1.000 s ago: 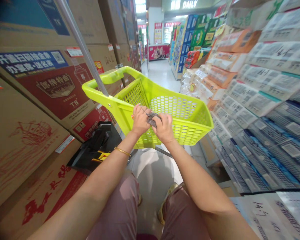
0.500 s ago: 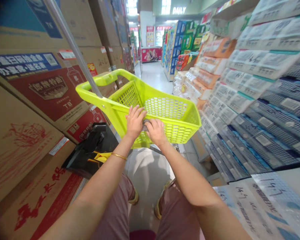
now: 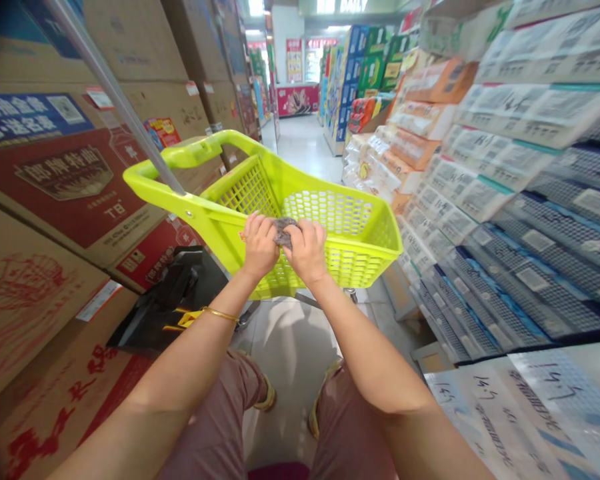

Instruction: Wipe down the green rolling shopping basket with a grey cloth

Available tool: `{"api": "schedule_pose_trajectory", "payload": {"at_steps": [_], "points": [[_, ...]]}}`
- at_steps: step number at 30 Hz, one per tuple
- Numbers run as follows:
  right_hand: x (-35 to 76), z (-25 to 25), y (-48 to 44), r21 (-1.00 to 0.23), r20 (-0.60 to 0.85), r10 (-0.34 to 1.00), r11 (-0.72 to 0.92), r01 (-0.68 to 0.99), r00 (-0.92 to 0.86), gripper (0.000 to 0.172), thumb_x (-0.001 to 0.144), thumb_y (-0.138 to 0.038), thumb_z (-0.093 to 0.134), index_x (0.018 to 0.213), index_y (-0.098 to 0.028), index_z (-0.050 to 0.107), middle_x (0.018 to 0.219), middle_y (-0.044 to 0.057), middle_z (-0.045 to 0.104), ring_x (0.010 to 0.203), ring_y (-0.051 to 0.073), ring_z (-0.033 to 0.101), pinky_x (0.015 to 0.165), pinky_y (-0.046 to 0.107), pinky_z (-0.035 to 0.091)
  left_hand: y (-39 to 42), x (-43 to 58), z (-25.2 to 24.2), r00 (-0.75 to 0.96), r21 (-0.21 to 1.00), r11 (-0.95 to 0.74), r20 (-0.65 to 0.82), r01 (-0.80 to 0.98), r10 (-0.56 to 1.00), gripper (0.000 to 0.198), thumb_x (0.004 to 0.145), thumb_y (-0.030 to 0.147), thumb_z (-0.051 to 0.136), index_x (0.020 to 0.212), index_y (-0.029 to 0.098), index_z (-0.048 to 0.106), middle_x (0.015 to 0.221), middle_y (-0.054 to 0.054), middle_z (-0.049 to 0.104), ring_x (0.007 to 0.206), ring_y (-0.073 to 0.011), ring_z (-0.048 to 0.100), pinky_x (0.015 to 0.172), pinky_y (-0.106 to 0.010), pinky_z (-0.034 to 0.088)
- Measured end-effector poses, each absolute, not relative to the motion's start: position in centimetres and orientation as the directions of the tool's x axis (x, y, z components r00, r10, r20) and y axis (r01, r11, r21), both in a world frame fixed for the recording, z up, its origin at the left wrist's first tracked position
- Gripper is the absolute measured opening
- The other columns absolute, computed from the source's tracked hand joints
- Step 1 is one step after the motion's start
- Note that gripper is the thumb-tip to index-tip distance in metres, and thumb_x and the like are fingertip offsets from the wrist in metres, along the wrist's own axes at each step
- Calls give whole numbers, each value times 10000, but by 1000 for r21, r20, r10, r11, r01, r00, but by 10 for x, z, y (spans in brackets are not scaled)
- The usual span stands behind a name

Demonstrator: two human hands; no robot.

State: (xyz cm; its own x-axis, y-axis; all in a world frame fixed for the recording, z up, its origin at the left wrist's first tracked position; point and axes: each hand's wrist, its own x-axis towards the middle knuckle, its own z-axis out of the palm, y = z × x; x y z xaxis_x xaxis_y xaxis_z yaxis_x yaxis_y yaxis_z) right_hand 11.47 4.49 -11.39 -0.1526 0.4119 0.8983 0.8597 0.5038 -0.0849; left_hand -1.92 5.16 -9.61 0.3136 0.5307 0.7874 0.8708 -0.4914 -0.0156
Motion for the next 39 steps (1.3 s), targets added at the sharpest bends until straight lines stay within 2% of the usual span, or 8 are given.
{"api": "schedule_pose_trajectory", "payload": {"at_steps": [6,11,18,21,26,29,35,39], "points": [[121,-137,34,54,852,420,525,849,-314,192,816,-250,531,989,-202,600,1033,98,536,1000,236,402,858,380,356,48,-20,-94,323,-53,-486,809,872,491,289,942,256,343,1021,178,610,968,-53,641,1026,-192,519,1088,-444,306],[125,-143,26,59,759,525,535,843,-386,197,811,-239,548,993,-205,614,1031,99,556,989,239,402,822,365,327,49,-19,-97,310,-21,-500,807,866,502,292,945,264,351,1040,181,615,987,-58,642,1044,-189,515,1102,-460,284],[119,-154,22,152,654,537,596,788,-532,168,846,-256,518,956,-213,637,973,77,575,933,208,414,759,327,315,52,-22,-100,314,-40,-492,815,869,488,290,940,254,360,1063,180,613,1010,-61,640,1087,-195,502,1110,-462,276],[121,-147,25,112,703,518,596,795,-487,180,831,-248,532,971,-210,639,986,82,560,962,216,409,788,333,321,52,-22,-99,315,-36,-495,810,868,494,289,940,258,360,1064,181,610,1013,-63,638,1085,-196,504,1108,-463,277],[127,-119,34,-2,871,418,526,850,-256,218,832,-285,515,1000,-199,625,1039,95,513,998,235,403,872,378,344,51,-22,-98,316,-11,-511,798,859,514,280,934,244,363,1068,171,598,1026,-69,631,1084,-203,505,1103,-478,283],[126,-109,39,-40,898,396,513,858,-194,224,840,-303,497,1000,-201,617,1044,98,501,996,238,407,889,401,354,51,-21,-99,310,-12,-507,804,862,507,296,933,217,344,1086,163,591,1038,-70,626,1098,-206,503,1098,-475,293],[121,-121,41,-5,881,407,521,853,-243,213,835,-313,514,975,-192,620,1037,103,511,991,240,405,876,395,363,51,-24,-98,338,-29,-523,794,852,505,288,937,238,357,1089,169,591,1058,-67,624,1117,-204,491,1106,-477,284],[121,-135,36,24,802,505,505,863,-318,203,827,-277,530,991,-208,629,1042,99,537,997,244,393,849,382,344,53,-25,-97,336,-21,-531,796,847,504,284,942,252,357,1092,183,588,1050,-58,626,1124,-196,489,1113,-482,273]]}}
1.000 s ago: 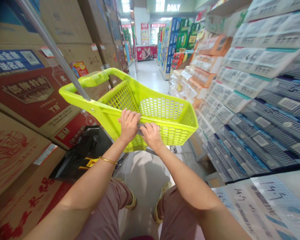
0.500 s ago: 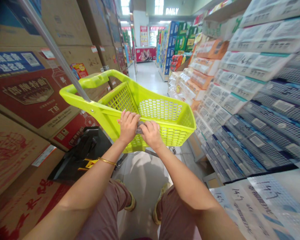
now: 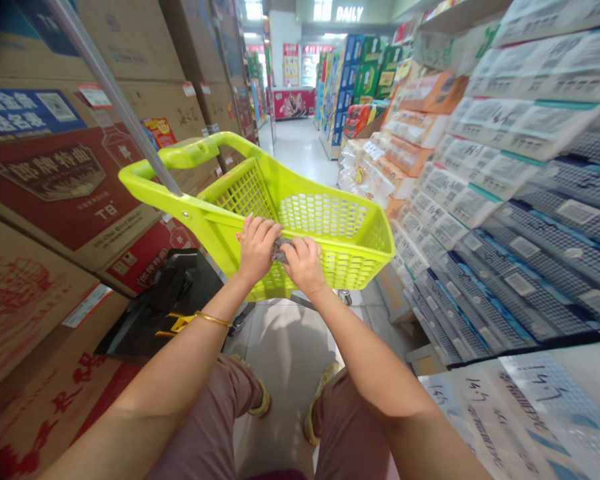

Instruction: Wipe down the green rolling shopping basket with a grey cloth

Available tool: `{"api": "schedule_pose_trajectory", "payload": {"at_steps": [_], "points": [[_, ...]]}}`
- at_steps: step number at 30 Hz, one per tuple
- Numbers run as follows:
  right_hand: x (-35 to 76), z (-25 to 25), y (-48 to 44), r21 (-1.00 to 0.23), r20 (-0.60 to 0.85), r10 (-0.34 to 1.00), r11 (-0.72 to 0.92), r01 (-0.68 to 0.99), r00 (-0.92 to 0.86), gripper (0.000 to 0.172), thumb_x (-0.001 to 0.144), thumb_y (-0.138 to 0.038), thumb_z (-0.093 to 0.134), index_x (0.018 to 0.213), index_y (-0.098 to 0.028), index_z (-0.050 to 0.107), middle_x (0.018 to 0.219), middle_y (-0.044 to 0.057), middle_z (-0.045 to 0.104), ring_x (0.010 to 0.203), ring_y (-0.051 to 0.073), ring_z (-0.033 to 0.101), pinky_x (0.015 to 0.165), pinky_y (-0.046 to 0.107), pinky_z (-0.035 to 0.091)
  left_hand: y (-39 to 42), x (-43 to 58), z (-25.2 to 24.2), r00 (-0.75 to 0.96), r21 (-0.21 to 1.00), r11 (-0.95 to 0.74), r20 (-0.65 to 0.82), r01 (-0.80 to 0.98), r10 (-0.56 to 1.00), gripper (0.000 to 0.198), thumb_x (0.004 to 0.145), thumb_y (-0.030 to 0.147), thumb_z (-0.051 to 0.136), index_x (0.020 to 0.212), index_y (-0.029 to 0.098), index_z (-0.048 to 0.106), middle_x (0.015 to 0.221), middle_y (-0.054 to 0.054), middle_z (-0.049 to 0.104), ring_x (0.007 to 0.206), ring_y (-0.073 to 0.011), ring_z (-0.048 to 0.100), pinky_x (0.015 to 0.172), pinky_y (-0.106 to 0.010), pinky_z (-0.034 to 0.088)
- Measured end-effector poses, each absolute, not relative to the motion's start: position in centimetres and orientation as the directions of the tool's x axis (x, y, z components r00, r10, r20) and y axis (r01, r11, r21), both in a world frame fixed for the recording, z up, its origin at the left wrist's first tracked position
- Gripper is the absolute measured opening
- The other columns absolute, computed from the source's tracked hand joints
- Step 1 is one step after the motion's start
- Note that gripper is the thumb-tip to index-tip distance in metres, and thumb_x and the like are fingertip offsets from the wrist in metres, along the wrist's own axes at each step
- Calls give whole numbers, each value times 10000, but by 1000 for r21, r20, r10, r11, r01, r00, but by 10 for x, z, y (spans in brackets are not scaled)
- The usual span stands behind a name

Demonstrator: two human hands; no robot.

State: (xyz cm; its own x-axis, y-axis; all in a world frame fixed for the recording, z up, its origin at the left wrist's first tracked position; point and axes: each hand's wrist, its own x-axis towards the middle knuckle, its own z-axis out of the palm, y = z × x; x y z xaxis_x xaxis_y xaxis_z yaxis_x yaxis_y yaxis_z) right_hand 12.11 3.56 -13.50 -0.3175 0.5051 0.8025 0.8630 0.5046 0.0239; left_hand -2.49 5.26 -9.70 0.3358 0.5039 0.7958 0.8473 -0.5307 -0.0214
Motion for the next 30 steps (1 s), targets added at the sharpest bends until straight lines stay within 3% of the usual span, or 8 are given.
{"api": "schedule_pose_trajectory", "payload": {"at_steps": [5,9,17,20,26,30], "points": [[122,-154,28,109,670,572,556,824,-474,195,837,-245,529,997,-213,635,1005,91,579,981,229,410,790,346,320,54,-24,-97,323,-6,-528,798,849,510,285,945,242,347,1085,179,588,1047,-57,628,1122,-189,495,1115,-479,273],[122,-155,27,115,671,561,567,816,-484,195,830,-242,539,998,-211,634,1023,97,576,992,232,415,793,347,318,55,-25,-97,325,-9,-524,793,852,515,287,944,242,350,1098,185,585,1069,-56,626,1144,-192,492,1121,-481,268],[125,-107,42,-77,869,460,492,867,-184,231,842,-301,491,1009,-210,622,1050,104,503,1006,249,403,896,419,338,56,-25,-102,312,13,-520,787,854,532,293,935,213,356,1131,179,571,1120,-73,617,1210,-198,460,1136,-491,240],[122,-102,45,-94,880,449,486,869,-155,220,837,-303,500,997,-209,618,1053,103,494,1006,248,409,903,424,342,56,-26,-103,306,6,-508,793,861,527,299,937,205,343,1120,172,578,1115,-72,622,1210,-199,470,1136,-485,246],[121,-121,41,-40,864,451,504,862,-223,202,829,-299,525,985,-212,619,1055,95,502,1022,246,397,888,401,343,52,-30,-100,350,-47,-517,788,855,507,299,934,207,368,1153,177,570,1159,-64,624,1249,-213,450,1126,-476,273],[125,-138,33,54,764,515,548,835,-388,202,812,-238,545,997,-233,626,1040,86,538,1001,236,404,835,373,331,51,-31,-99,354,-43,-528,788,848,504,322,937,217,374,1213,187,538,1228,-71,603,1306,-221,401,1125,-501,265]]}}
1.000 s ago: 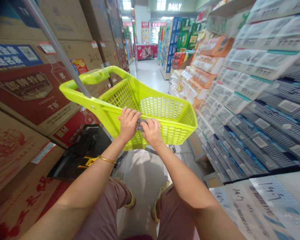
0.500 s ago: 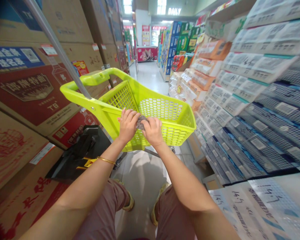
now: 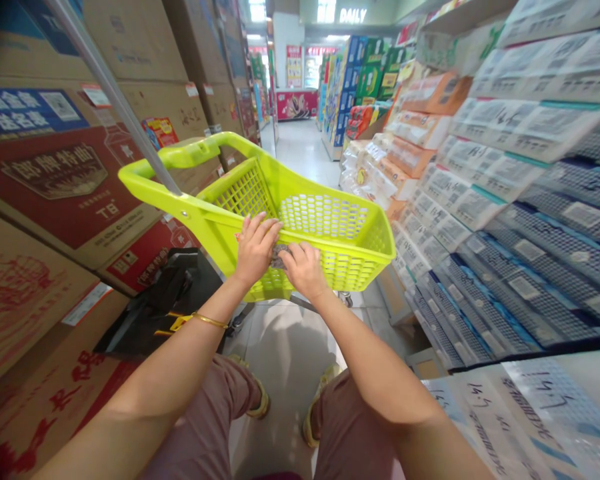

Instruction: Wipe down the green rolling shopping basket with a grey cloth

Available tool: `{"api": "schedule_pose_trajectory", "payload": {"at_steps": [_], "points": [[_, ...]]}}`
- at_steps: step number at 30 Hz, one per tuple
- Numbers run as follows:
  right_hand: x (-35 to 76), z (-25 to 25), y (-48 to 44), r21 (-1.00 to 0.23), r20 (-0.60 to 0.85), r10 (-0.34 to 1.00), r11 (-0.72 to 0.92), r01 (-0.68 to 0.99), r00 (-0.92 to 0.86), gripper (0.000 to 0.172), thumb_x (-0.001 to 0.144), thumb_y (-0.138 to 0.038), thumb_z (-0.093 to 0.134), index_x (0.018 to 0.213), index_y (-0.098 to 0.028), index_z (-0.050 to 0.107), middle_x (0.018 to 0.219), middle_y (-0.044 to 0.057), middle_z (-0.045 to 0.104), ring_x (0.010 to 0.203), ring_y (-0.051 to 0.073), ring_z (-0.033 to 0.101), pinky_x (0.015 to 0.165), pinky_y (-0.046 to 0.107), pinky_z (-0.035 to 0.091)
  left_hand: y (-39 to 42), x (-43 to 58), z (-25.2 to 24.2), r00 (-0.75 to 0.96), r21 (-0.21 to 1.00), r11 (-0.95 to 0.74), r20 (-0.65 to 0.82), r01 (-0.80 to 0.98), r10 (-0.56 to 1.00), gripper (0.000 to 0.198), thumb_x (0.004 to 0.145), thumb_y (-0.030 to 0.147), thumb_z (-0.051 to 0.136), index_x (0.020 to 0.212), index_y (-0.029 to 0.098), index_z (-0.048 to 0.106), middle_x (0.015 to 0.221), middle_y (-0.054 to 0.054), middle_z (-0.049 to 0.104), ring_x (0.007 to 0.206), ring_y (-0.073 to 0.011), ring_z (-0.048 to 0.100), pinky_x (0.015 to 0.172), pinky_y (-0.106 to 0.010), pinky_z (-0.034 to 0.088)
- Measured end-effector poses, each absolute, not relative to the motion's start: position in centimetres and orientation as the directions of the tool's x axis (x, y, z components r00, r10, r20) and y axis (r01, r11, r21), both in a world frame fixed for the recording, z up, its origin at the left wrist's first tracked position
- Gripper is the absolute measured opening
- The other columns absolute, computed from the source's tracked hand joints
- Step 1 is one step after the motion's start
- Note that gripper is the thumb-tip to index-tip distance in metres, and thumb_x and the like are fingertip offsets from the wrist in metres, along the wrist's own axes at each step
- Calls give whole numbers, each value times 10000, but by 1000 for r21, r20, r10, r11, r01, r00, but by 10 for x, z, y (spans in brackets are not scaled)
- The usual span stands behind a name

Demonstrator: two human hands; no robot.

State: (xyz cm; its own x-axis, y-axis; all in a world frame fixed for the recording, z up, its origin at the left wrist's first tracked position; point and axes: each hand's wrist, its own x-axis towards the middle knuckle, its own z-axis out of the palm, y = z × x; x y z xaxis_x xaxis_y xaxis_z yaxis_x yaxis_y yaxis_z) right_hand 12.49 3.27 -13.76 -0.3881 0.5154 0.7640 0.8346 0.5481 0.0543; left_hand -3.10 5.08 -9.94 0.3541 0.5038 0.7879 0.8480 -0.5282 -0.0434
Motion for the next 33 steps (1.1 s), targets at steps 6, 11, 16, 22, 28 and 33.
{"api": "schedule_pose_trajectory", "payload": {"at_steps": [6,11,16,22,28,33], "points": [[126,-155,20,109,615,572,620,777,-543,226,820,-225,552,1034,-225,624,1034,89,571,1017,232,403,808,347,318,51,-30,-104,337,-17,-536,795,844,505,393,927,184,367,1309,210,459,1361,-84,507,1375,-221,300,1134,-508,247],[129,-155,16,123,601,549,655,746,-581,205,834,-220,528,1012,-218,629,1053,84,574,1031,223,402,818,341,318,36,-31,-121,343,-13,-534,779,845,524,433,906,172,393,1336,207,425,1380,-107,479,1379,-228,291,1116,-476,292],[143,-138,18,38,766,507,579,814,-396,194,812,-264,549,980,-215,633,1031,82,551,990,229,415,839,359,334,20,-25,-147,257,25,-464,805,885,535,269,906,214,421,1115,186,587,1100,-123,621,1159,-220,519,1011,-412,399],[152,-123,19,-154,847,501,550,821,-177,205,782,-266,552,959,-187,619,1003,90,508,970,237,433,863,389,356,10,-8,-159,271,2,-387,711,922,649,260,900,193,393,1080,157,578,1074,-151,606,1044,-240,555,905,-403,442],[149,-127,19,-167,840,511,564,809,-182,182,778,-267,562,942,-210,618,989,77,514,969,236,461,872,395,364,10,8,-167,166,61,-288,698,956,697,246,887,200,423,1081,137,561,1066,-161,591,1015,-261,553,858,-408,452],[148,-129,20,-136,844,498,556,820,-198,183,784,-280,562,943,-208,616,1004,82,517,980,234,465,871,381,369,17,17,-168,51,193,-255,696,948,716,194,890,294,464,936,153,589,940,-124,573,922,-242,538,797,-387,442]]}}
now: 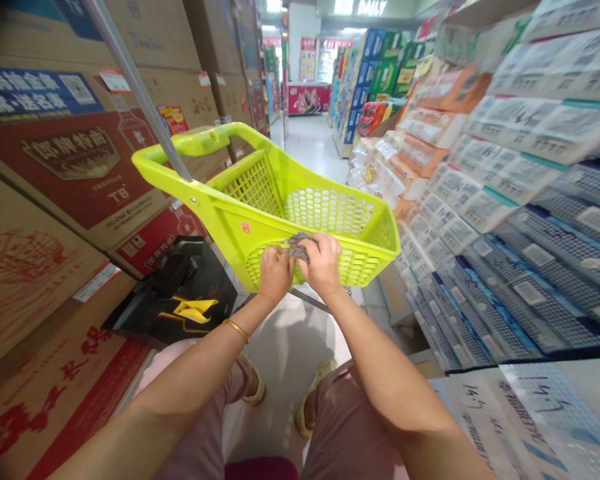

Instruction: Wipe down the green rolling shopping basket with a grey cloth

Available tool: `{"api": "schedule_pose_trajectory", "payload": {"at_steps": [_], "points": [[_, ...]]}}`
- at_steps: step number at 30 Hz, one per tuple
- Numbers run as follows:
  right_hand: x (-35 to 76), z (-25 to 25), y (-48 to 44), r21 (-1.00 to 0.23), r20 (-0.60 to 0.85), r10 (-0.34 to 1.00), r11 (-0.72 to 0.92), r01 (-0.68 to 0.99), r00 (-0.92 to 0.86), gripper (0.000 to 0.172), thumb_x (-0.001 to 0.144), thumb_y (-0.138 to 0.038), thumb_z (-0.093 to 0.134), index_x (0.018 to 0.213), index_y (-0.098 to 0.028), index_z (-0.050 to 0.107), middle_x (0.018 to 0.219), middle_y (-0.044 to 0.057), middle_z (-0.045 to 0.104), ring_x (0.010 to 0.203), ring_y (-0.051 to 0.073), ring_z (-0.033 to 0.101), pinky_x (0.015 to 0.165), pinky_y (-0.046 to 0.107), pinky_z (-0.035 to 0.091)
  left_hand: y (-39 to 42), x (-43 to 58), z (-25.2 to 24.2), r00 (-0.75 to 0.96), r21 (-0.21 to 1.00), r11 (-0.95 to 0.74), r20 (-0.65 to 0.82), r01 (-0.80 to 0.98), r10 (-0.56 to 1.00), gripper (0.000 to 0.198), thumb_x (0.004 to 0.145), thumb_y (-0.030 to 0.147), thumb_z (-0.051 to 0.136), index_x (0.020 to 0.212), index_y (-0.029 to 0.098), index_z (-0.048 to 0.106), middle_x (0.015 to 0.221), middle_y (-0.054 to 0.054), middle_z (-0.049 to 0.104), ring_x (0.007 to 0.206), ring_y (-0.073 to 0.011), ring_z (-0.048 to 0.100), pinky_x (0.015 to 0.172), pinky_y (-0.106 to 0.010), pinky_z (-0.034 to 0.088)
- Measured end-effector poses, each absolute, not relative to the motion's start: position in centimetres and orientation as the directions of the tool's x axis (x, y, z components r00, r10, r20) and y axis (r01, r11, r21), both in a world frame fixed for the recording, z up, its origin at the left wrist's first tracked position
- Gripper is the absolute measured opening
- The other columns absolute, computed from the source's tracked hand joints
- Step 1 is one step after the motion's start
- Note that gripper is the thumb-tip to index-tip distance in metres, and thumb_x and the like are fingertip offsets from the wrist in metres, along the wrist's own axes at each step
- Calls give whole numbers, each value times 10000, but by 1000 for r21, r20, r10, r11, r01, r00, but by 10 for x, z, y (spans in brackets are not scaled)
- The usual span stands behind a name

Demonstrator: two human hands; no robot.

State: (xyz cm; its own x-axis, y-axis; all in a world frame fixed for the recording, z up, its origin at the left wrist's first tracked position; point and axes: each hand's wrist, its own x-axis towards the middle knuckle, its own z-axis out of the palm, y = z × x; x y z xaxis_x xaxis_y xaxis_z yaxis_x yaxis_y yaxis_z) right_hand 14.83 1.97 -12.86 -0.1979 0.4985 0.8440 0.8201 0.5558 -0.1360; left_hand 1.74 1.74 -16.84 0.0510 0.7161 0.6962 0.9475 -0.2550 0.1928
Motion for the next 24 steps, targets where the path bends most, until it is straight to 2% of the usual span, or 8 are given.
{"api": "schedule_pose_trajectory", "payload": {"at_steps": [5,14,20,24], "points": [[145,-128,24,-74,827,504,540,839,-251,196,802,-293,547,966,-230,631,1044,87,518,1019,252,426,887,410,335,29,17,-172,-17,250,-212,684,945,729,187,887,278,458,819,172,596,901,-95,557,874,-223,499,757,-363,416],[144,-149,37,56,804,489,504,862,-338,235,853,-362,507,985,-229,649,1021,95,532,984,236,398,842,363,320,39,7,-172,54,297,-315,644,902,763,107,818,259,538,800,180,607,915,-91,534,893,-232,452,787,-383,383],[151,-171,34,92,680,601,497,863,-419,244,869,-335,479,1010,-231,648,1051,99,549,1013,243,399,852,371,303,37,5,-162,72,316,-302,575,899,815,129,838,245,513,801,185,621,905,-89,521,888,-238,436,773,-372,356],[157,-187,33,141,584,633,537,832,-508,243,886,-305,459,1027,-221,639,1048,103,570,1003,238,398,811,354,296,39,4,-161,73,306,-309,595,901,800,241,883,357,468,829,191,635,891,-85,515,881,-236,436,784,-368,341]]}}
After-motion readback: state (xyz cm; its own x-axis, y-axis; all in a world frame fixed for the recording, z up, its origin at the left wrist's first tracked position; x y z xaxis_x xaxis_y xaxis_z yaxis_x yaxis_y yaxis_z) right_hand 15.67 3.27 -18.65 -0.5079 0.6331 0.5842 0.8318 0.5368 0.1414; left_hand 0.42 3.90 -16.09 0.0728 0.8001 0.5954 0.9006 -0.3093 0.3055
